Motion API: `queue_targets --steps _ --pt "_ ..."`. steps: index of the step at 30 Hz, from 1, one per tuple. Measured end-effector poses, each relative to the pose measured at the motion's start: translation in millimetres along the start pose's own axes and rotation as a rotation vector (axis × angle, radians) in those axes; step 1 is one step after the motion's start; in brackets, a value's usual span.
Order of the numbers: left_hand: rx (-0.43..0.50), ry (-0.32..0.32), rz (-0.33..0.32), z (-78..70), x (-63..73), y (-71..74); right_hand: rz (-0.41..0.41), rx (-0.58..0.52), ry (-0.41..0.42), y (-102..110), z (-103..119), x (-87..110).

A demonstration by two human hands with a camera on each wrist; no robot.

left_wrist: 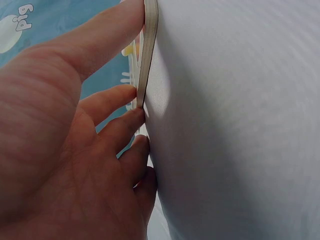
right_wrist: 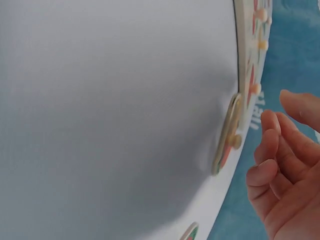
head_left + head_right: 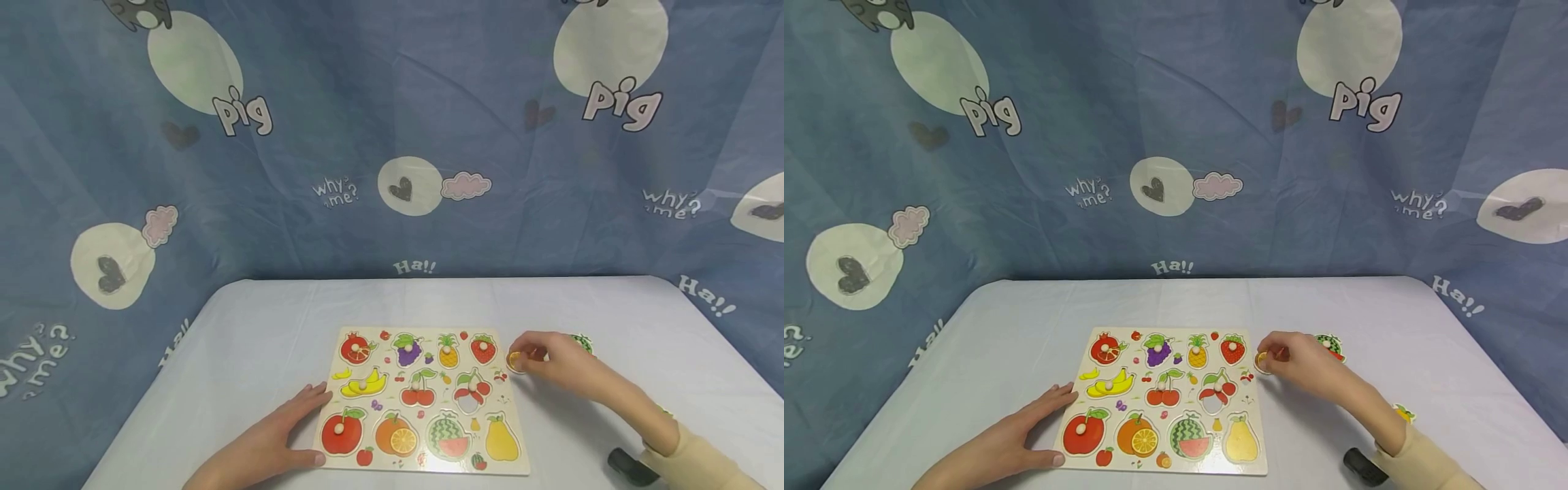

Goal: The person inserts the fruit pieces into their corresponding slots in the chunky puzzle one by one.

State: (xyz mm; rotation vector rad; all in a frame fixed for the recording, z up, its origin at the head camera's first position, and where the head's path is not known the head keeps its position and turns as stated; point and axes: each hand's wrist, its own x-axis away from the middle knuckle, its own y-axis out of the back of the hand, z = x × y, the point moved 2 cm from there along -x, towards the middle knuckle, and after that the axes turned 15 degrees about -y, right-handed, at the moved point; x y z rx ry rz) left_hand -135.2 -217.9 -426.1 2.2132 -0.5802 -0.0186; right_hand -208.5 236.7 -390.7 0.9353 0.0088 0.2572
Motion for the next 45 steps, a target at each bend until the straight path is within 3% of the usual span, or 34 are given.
queue_targets --steps 14,24,45 --pt "0.014 0.007 0.005 0.2 -0.4 -0.3 0.037 -0.065 -0.081 -0.2 -23.2 -7.8" --pt "0.020 -0.021 0.015 1.5 0.2 -0.1 0.042 -0.121 -0.141 -7.2 -30.7 -16.2" --pt "0.022 -0.015 0.008 0.7 0.8 0.5 -0.037 -0.077 -0.083 -5.6 -31.4 -14.6"
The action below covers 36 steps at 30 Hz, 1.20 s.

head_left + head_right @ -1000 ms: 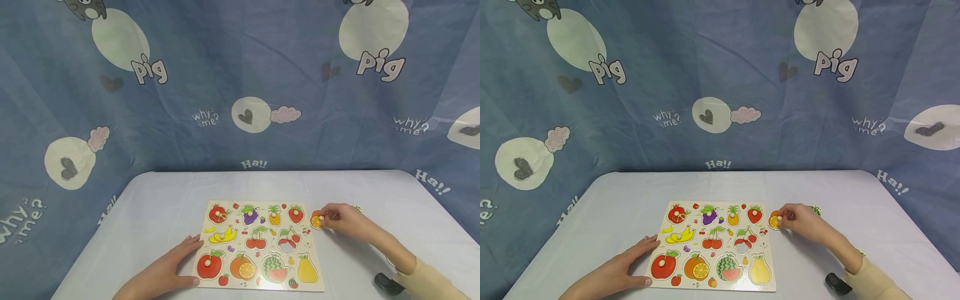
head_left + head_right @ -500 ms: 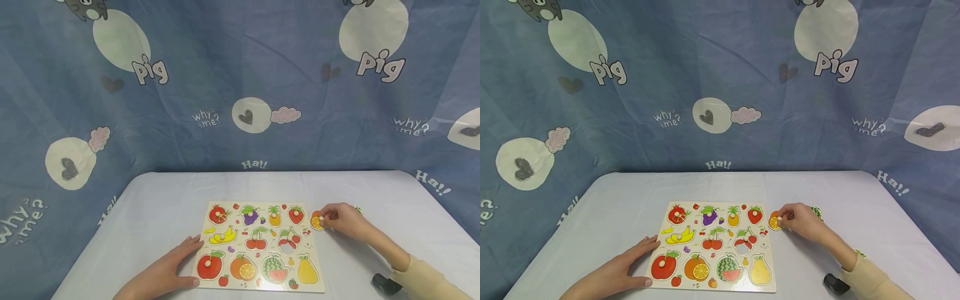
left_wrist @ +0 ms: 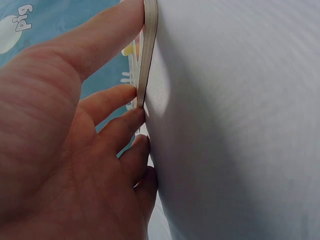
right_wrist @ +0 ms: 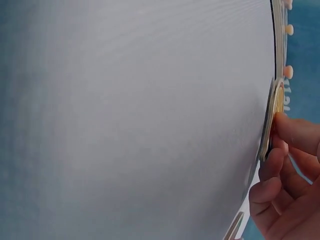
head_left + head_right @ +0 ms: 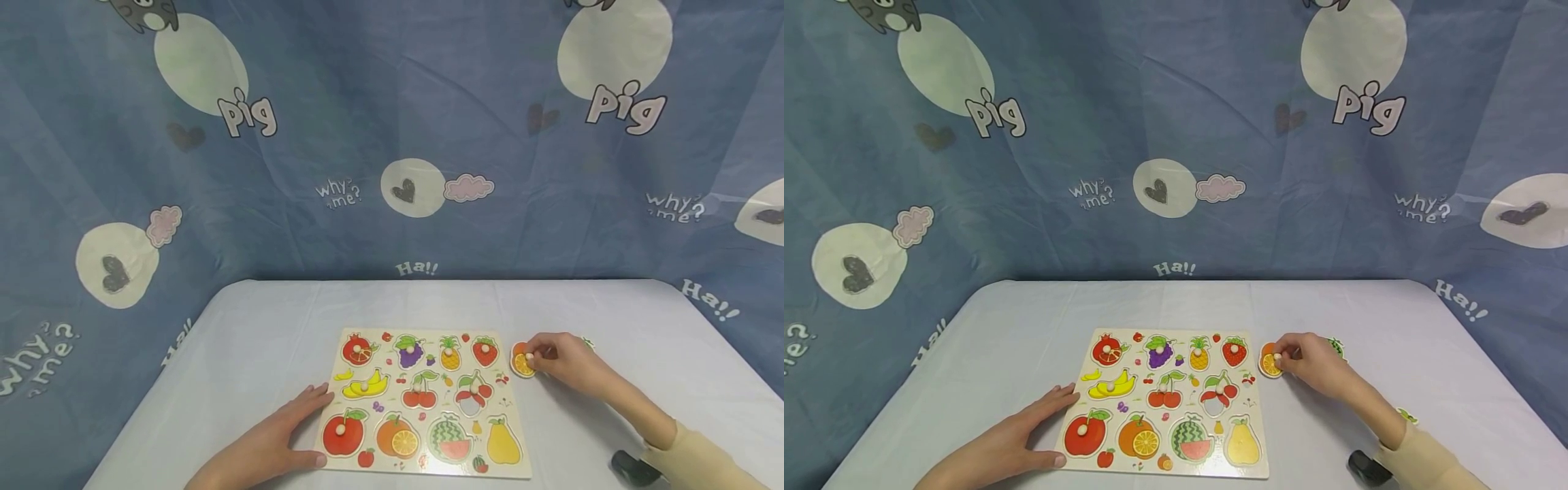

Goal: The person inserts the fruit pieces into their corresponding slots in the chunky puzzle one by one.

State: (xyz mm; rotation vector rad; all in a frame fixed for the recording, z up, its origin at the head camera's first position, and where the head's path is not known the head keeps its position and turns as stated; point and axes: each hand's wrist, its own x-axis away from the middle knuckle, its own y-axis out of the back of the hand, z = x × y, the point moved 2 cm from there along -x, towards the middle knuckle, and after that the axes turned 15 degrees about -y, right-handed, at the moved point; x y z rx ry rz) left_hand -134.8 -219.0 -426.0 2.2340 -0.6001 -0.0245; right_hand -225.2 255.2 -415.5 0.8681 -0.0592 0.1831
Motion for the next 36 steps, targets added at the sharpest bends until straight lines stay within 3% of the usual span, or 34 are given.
queue_targets --steps 5,26,36 --pt "-0.006 -0.016 0.000 0.3 0.0 0.1 -0.018 0.011 0.020 1.1 1.2 3.8" --pt "-0.008 0.025 -0.007 -0.1 -1.6 -0.7 -0.049 0.033 0.081 -1.8 20.2 18.1" --pt "-0.018 0.019 -0.004 1.4 -2.3 -1.4 -0.045 0.018 0.158 -6.0 32.9 24.9"
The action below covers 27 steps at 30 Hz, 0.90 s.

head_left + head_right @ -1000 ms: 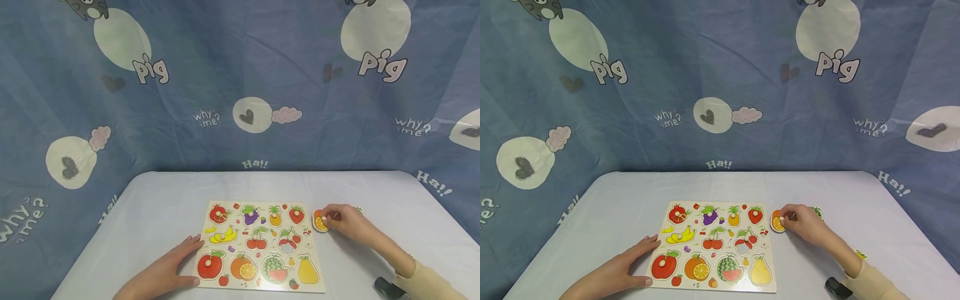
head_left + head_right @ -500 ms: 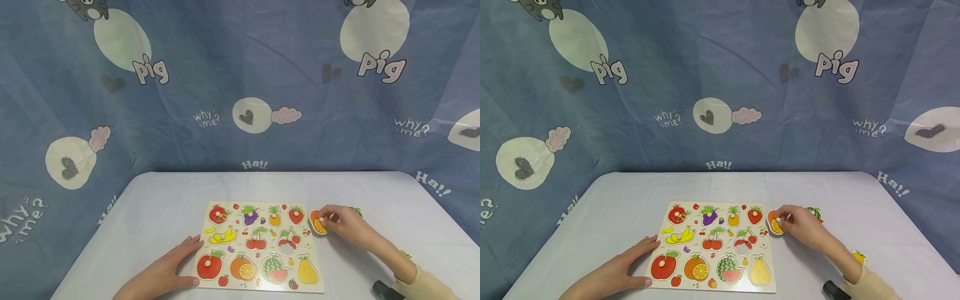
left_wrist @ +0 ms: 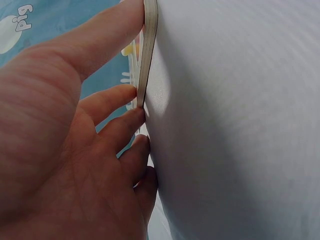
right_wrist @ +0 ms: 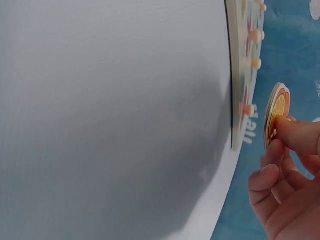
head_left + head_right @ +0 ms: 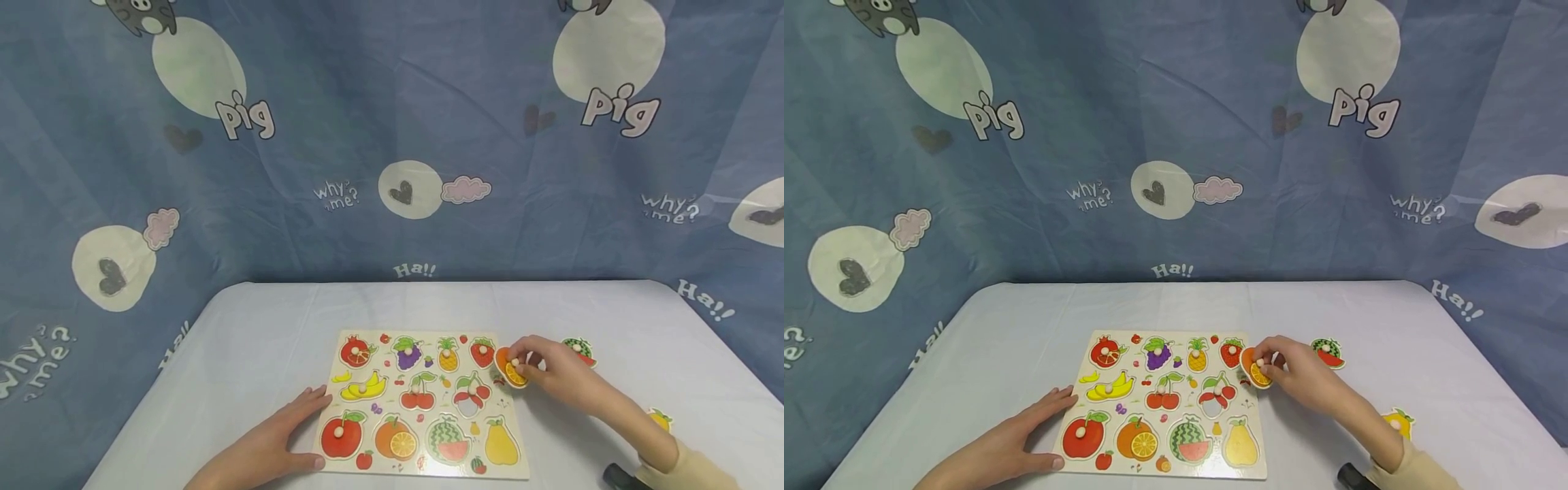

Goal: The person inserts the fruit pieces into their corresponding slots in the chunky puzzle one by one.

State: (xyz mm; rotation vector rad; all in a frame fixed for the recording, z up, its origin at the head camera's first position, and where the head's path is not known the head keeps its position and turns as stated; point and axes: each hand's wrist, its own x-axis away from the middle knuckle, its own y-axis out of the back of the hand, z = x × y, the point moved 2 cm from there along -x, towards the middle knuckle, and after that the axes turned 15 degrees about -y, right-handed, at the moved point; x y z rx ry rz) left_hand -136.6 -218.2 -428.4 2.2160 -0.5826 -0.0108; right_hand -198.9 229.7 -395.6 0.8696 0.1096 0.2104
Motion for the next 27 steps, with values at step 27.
queue_targets --steps 27 --pt "0.011 -0.008 -0.004 -0.7 1.9 0.6 0.123 -0.116 0.044 -18.4 30.4 0.1"
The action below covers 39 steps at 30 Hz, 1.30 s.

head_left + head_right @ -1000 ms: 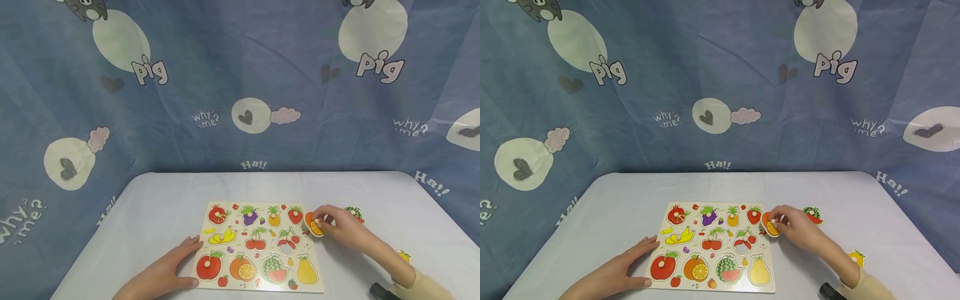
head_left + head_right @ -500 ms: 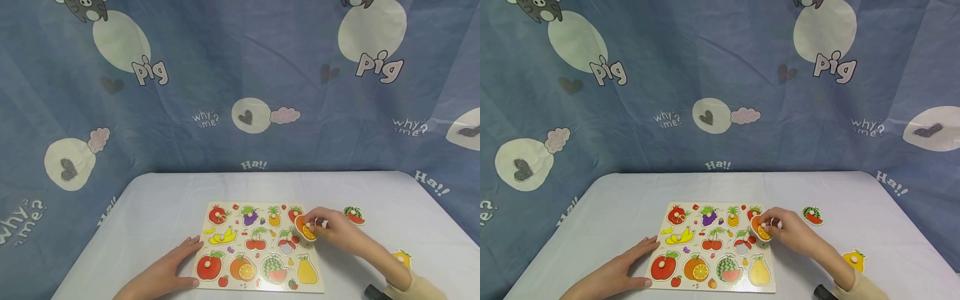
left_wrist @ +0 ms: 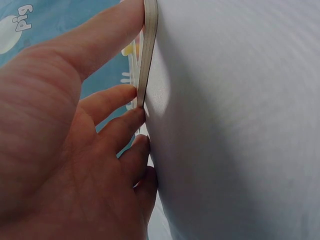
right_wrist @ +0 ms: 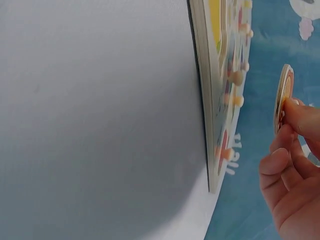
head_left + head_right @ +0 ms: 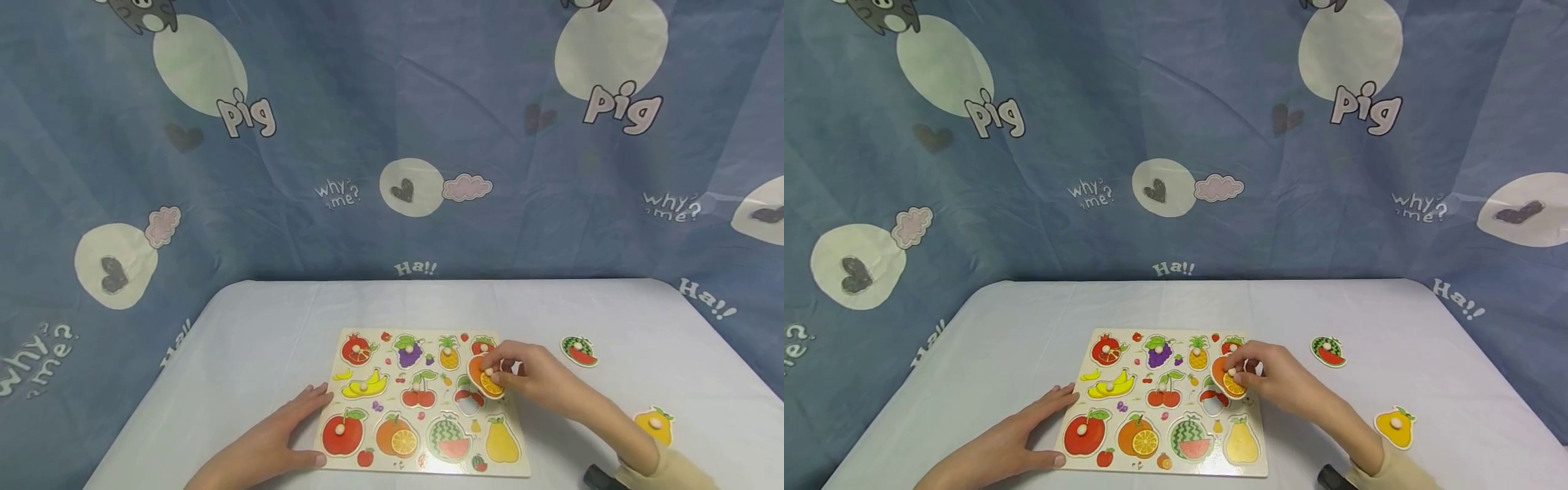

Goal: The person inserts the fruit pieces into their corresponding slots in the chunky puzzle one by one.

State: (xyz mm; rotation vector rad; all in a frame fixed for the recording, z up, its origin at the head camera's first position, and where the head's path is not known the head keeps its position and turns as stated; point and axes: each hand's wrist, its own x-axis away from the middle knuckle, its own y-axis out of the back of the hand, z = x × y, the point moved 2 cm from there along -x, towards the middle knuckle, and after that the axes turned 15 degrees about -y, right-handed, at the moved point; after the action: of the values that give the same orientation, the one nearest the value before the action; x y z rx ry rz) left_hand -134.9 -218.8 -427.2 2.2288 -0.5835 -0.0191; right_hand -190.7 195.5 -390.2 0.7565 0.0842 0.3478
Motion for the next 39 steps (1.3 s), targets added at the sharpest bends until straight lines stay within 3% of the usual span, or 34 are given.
queue_targets --steps 11,18,25,31,39 --pt "-0.020 -0.019 0.008 -0.7 -1.2 1.4 0.068 -0.018 0.002 -9.5 14.5 -3.6" --pt "-0.043 -0.038 0.010 -1.0 -1.8 2.2 0.099 0.025 0.074 -14.7 24.1 -7.0" --pt "-0.047 -0.060 0.017 -2.2 -1.6 3.2 0.162 0.041 0.087 -21.2 32.7 -8.7" --pt "-0.045 -0.042 0.015 -2.7 -1.0 2.5 0.210 0.053 0.131 -26.8 37.9 -8.7" --pt "-0.034 -0.015 0.001 -2.1 0.9 0.7 0.308 0.027 0.076 -35.3 45.7 -9.2"
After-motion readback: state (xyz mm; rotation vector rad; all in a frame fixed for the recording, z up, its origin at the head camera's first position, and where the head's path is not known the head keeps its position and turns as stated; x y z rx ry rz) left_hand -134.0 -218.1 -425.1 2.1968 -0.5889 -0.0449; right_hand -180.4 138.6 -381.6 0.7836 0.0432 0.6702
